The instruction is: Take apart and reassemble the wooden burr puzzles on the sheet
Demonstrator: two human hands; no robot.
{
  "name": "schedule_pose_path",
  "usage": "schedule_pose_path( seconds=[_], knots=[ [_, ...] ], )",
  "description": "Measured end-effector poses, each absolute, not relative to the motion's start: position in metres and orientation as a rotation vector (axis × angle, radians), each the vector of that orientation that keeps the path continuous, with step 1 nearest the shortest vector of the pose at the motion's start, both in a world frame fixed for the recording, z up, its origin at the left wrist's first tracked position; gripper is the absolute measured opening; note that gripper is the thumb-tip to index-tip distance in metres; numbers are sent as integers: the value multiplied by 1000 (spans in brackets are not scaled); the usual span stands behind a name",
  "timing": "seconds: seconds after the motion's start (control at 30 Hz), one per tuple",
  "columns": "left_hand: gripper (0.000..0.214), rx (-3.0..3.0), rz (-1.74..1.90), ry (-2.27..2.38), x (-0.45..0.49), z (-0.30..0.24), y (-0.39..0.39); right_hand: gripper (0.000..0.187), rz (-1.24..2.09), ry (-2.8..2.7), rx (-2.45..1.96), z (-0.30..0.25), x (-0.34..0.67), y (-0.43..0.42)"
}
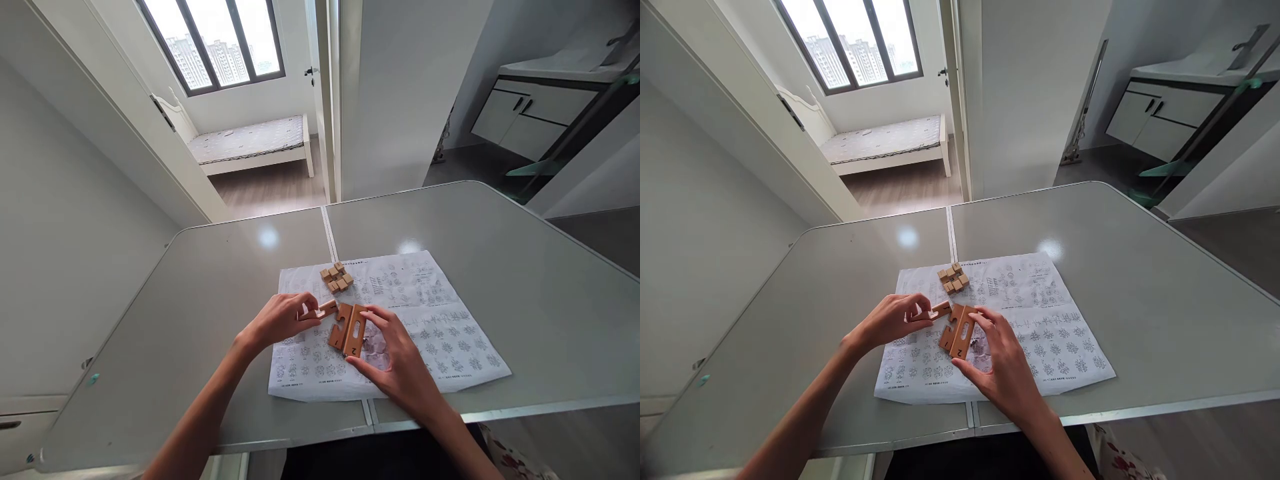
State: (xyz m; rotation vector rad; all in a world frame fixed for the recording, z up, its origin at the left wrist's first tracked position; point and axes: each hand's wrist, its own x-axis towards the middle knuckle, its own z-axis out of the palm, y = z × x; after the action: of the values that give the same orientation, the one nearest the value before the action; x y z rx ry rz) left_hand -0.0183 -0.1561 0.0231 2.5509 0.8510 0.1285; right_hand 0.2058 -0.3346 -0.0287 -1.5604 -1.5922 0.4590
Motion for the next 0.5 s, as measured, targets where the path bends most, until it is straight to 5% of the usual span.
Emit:
schedule_pose_path(
  seconds=[0.5],
  knots=[
    [42,1542,413,668,8,4,-176,71,397,-1489,-1424,-23,207,-337]
  ],
)
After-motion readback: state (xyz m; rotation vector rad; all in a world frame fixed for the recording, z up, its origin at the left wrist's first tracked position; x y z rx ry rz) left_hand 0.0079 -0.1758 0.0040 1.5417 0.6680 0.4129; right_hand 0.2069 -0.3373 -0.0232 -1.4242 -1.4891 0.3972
